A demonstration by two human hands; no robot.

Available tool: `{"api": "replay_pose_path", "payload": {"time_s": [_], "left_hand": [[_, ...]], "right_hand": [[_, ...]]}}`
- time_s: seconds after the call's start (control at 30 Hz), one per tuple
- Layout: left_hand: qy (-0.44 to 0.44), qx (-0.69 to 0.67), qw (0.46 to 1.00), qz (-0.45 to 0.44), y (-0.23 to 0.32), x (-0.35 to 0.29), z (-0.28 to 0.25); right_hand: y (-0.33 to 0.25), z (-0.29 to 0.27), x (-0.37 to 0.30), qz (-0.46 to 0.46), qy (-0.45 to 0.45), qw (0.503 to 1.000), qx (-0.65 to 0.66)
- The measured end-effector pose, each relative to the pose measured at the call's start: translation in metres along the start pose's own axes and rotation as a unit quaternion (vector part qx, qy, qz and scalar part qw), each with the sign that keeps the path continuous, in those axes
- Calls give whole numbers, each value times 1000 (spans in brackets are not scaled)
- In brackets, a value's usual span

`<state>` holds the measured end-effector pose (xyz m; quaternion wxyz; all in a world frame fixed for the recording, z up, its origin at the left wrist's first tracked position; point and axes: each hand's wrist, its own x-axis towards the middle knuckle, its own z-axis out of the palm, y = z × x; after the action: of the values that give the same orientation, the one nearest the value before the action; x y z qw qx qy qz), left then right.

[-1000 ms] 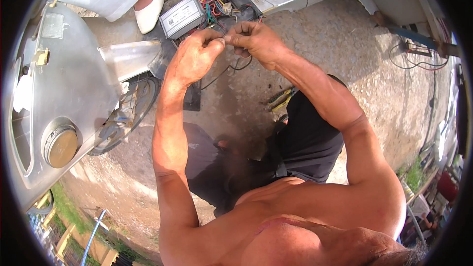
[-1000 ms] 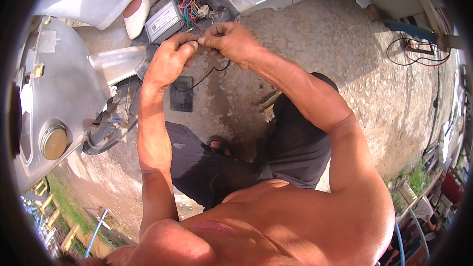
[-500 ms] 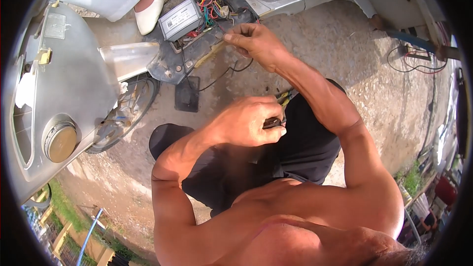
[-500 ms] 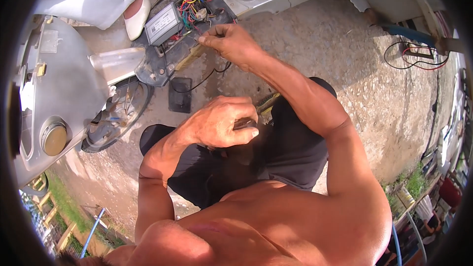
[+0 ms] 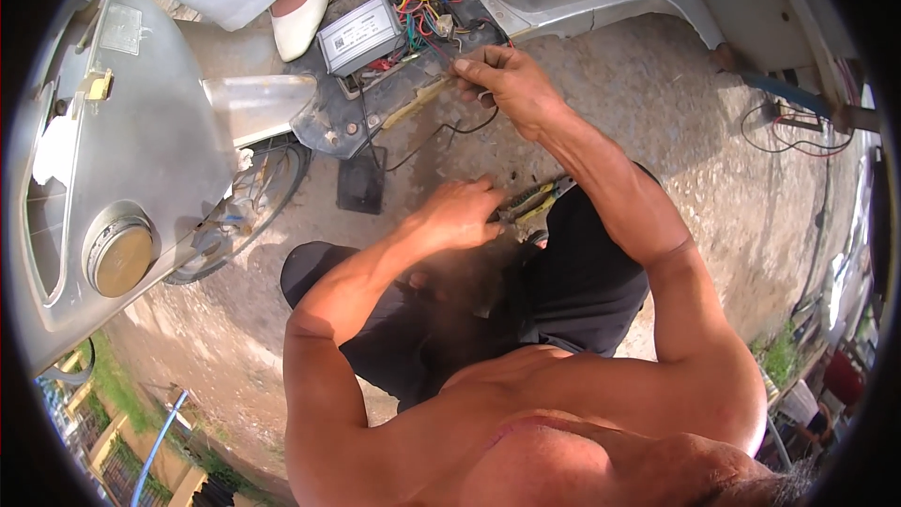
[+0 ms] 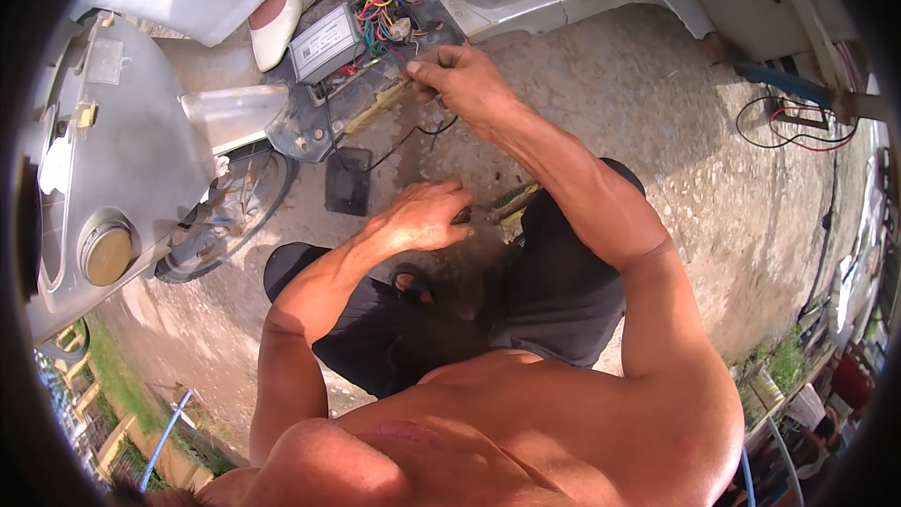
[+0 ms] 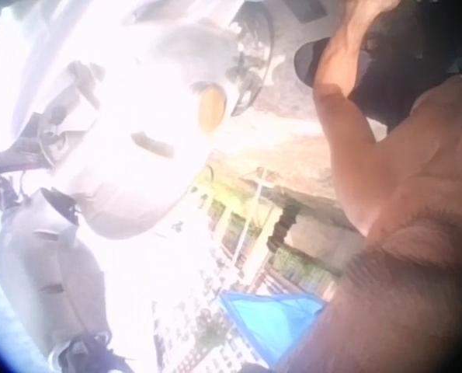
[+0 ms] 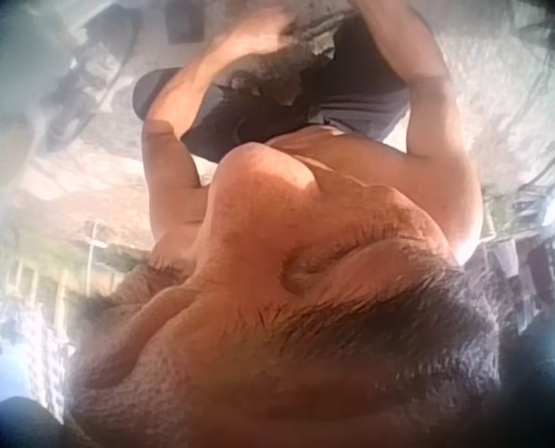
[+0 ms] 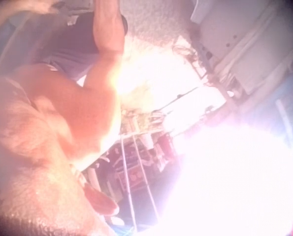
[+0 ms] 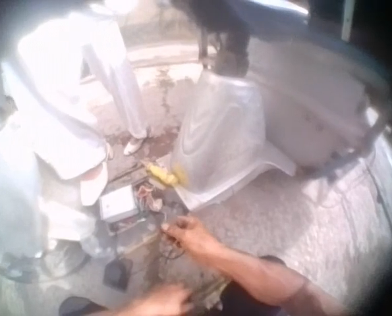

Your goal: The person strips and twists wires on an electric scooter by hand and using pliers, then connects them to a control unit.

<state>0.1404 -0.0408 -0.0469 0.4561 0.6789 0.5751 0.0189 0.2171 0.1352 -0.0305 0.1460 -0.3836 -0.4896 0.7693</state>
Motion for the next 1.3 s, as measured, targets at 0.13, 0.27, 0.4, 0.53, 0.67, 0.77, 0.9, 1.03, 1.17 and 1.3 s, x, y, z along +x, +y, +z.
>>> {"api": "replay_pose_path", "payload": {"time_s": [0.13,0.27,0.4,0.53,0.67,0.77,0.9,1.03,1.17,1.3], "left_hand": [[-15,49,999,10,-32,10,29],[-21,54,998,-5,-49,18,39],[32,25,999,-6,-50,13,28],[41,0,999,1,-35,5,-2],[82,-62,993,59,-21,-9,-29],[119,-126,982,79,-4,-27,-62],[303,-158,938,61,-10,-49,-101],[499,-103,859,-49,-51,-65,-123],[530,-59,840,-100,-79,-73,-110],[543,-26,838,-45,-78,-69,-115]], "right_hand": [[1,1,1,2,21,1000,7],[7,4,4,-22,34,999,24],[7,7,6,-39,60,996,-45],[5,7,4,-45,57,996,-42],[-1,10,0,-90,53,987,-122],[-6,9,0,-157,83,964,-198],[-20,-2,3,-227,91,962,-124],[-43,-16,-2,-264,46,960,80],[-50,-24,10,-288,-72,928,224],[-34,-23,3,-292,-81,945,123]]}}
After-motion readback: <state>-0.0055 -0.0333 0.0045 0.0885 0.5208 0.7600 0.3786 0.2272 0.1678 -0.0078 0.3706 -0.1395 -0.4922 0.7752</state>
